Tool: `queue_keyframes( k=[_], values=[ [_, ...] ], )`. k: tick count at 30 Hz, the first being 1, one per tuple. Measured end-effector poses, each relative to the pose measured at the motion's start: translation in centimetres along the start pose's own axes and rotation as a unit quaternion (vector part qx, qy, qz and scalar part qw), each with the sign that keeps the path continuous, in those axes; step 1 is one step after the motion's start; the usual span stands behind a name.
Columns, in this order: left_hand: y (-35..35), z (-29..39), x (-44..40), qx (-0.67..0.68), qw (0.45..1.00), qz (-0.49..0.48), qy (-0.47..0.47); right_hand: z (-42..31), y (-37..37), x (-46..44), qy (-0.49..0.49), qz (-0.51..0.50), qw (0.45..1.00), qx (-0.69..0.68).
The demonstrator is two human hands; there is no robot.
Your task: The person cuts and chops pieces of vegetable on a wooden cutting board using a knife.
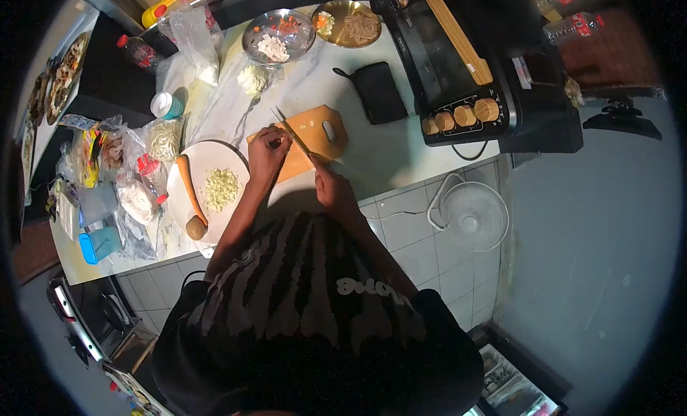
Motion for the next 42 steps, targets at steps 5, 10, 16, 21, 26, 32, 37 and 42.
queue_keyframes(
  k=[5,10,16,21,26,32,37,42],
  values=[
    [0.2,-0.6,-0.3,0.022,0.999,-0.005,-0.025,0.2,0.1,-0.1,0.008,-0.008,1.0,0.014],
    [0.2,-0.9,-0.4,0.016,0.999,-0.003,-0.035,-0.1,0.1,0.0,0.033,-0.015,0.996,0.086],
    [-0.1,-0.1,-0.5,0.01,0.999,-0.019,-0.033,-1.1,-0.4,-0.1,-0.038,0.034,0.995,0.082],
    [0.1,-0.6,-0.3,0.015,0.999,-0.015,-0.033,-0.8,-1.0,-0.4,-0.001,0.021,0.998,0.063],
    [-0.4,-0.5,-0.3,0.042,0.999,0.018,-0.022,-1.9,-1.2,-0.6,-0.029,0.032,0.999,0.008],
    [-0.4,-0.4,-0.3,0.014,1.0,0.002,-0.018,-1.7,-0.4,-0.1,-0.016,-0.005,1.0,0.008],
    [-0.1,-0.8,-0.2,0.026,0.999,0.004,-0.02,-0.7,0.0,-0.1,0.002,-0.013,0.999,0.035],
    [0.4,-1.1,-0.5,0.013,0.999,-0.014,-0.027,-0.6,0.2,-0.1,0.007,-0.005,0.998,0.069]
  ],
)
Point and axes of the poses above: each hand's wrist, its own x-axis away from the middle knuckle, its own y-axis out of the palm, z = x × y, the point moved 10 cm from there along -x, towards the middle knuckle, and after that the axes turned 5 degrees about -x, right-handed, at the moved point
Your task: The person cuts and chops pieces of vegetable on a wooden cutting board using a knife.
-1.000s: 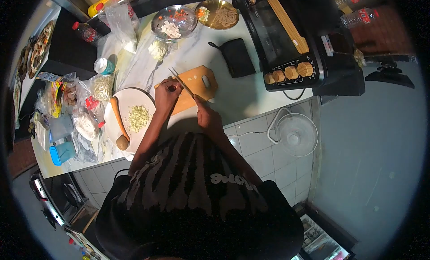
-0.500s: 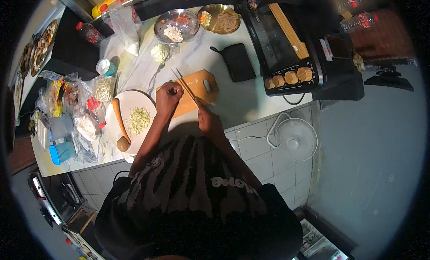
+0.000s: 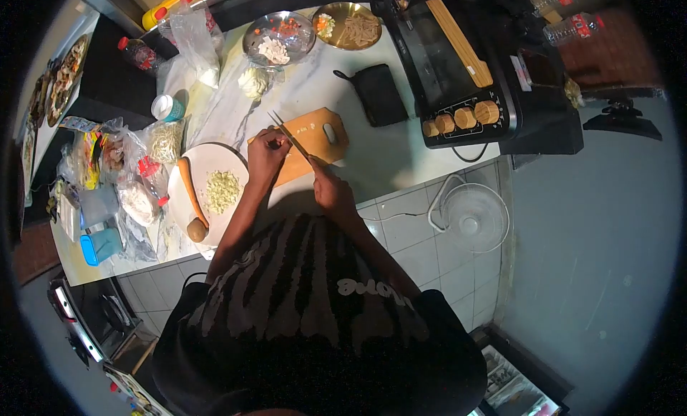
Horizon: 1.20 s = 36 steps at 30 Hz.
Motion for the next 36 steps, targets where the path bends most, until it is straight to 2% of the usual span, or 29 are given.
queue_keyframes(
  k=[9,11,13,17,26,28,31,36],
  values=[
    [-0.8,0.7,0.3,0.017,1.0,0.012,-0.009,0.1,-0.6,0.0,-0.016,0.028,0.999,-0.035],
    [-0.6,0.7,0.4,-0.006,1.0,0.01,0.016,-0.1,-0.7,0.1,-0.015,0.031,0.998,-0.058],
    [-0.6,0.7,0.7,-0.016,0.999,0.022,0.037,0.0,-0.1,0.0,0.003,-0.012,0.999,-0.036],
    [-0.7,1.0,0.9,-0.036,0.997,0.021,0.06,-0.3,-0.2,0.1,-0.017,0.008,0.997,-0.073],
    [-0.5,0.3,0.6,-0.015,1.0,0.008,0.026,0.1,0.6,0.0,0.014,-0.024,0.999,-0.026],
    [-0.4,0.1,0.3,-0.01,1.0,0.001,0.022,0.0,0.6,0.1,0.004,-0.017,1.0,0.014],
    [-0.6,0.3,-0.1,-0.006,1.0,-0.006,0.01,-0.7,0.0,0.2,-0.045,0.027,0.998,-0.023],
    [-0.2,-0.3,-0.1,0.001,0.999,-0.035,-0.03,-0.1,-0.4,0.0,-0.029,0.029,0.999,-0.017]
  ],
)
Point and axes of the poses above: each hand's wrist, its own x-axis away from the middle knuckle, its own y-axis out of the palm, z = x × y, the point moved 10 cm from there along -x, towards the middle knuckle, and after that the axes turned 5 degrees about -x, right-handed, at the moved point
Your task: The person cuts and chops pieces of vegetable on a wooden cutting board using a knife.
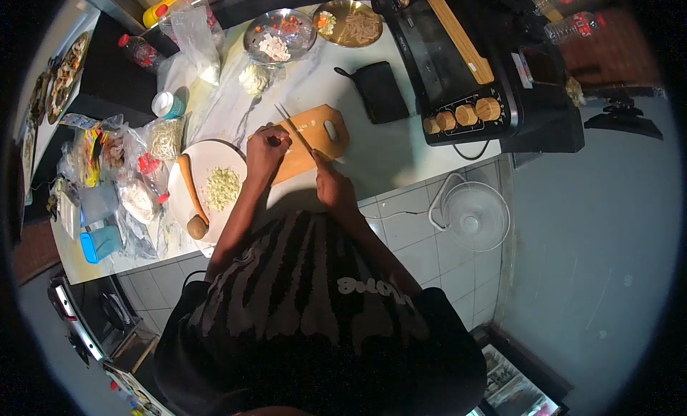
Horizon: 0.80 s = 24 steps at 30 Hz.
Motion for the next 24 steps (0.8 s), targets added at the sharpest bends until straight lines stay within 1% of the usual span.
queue_keyframes(
  k=[2,4,6,8,11,14,16,20,22,24],
  values=[
    [-0.8,0.9,0.2,-0.02,0.999,0.03,0.024,-0.1,-0.1,0.1,-0.003,-0.002,1.0,-0.022],
    [-0.7,0.4,0.4,-0.013,0.999,0.036,0.016,0.1,0.4,0.1,0.02,-0.033,0.998,-0.05],
    [-0.3,-0.3,0.6,-0.007,0.999,0.039,0.008,0.2,0.7,0.2,0.018,-0.038,0.998,-0.053],
    [-0.5,-0.1,0.8,-0.005,0.997,0.062,0.037,0.4,1.0,0.1,0.015,-0.043,0.997,-0.055],
    [-0.6,0.1,0.8,-0.015,0.998,0.05,0.035,0.5,1.2,0.1,0.02,-0.045,0.996,-0.07],
    [-0.6,0.1,0.8,-0.01,0.999,0.036,0.02,0.7,1.4,0.1,0.047,-0.056,0.995,-0.067],
    [-0.6,0.2,0.7,-0.003,0.999,0.042,0.021,0.9,1.3,0.1,0.028,-0.039,0.998,-0.041],
    [-0.8,0.2,0.6,-0.002,0.999,0.035,0.014,1.0,1.4,-0.3,0.044,-0.056,0.997,-0.016],
    [-0.7,0.1,0.6,0.006,0.999,0.035,0.007,-0.2,1.0,-0.6,0.06,-0.067,0.995,0.049],
    [-0.6,0.0,0.4,0.015,0.999,0.039,0.001,-0.5,0.9,-0.8,0.051,-0.057,0.995,0.058]
  ],
)
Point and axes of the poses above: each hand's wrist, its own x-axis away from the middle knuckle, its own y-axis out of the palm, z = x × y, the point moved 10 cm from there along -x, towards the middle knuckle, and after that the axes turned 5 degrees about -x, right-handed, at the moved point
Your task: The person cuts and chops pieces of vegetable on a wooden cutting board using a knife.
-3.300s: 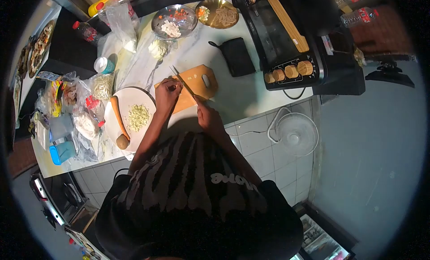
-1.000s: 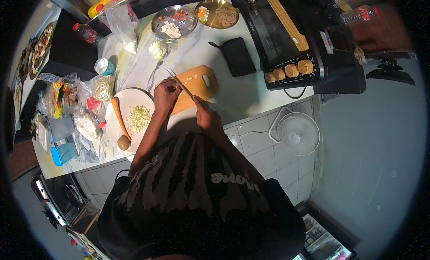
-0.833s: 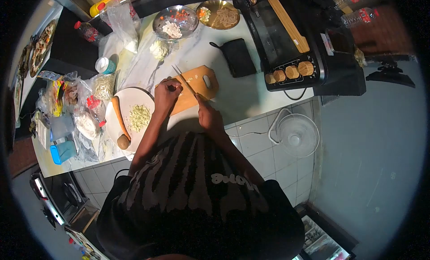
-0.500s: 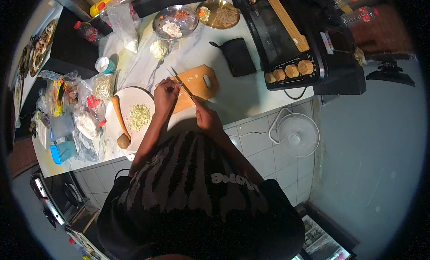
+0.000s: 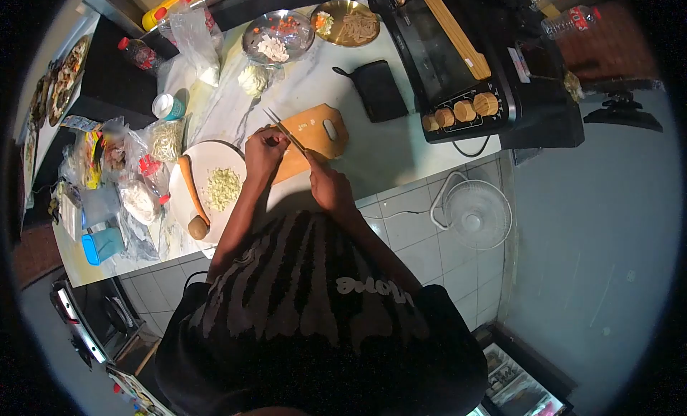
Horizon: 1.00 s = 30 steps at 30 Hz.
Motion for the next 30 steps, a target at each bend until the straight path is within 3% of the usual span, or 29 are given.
queue_keyframes(
  k=[8,10,13,30],
  values=[
    [0.3,-0.3,0.1,-0.022,1.0,0.0,-0.001,0.8,-0.8,0.8,-0.068,0.07,0.993,-0.062],
    [0.1,0.0,0.2,-0.019,1.0,0.005,0.009,1.8,-1.1,0.7,0.011,0.054,0.996,-0.069],
    [-0.4,0.4,0.2,-0.008,1.0,0.012,0.01,1.9,-2.0,0.5,0.033,0.06,0.995,-0.074],
    [-0.2,-0.1,0.3,-0.025,1.0,-0.001,0.003,1.2,-0.8,0.3,-0.001,0.043,0.994,-0.1]
  ],
)
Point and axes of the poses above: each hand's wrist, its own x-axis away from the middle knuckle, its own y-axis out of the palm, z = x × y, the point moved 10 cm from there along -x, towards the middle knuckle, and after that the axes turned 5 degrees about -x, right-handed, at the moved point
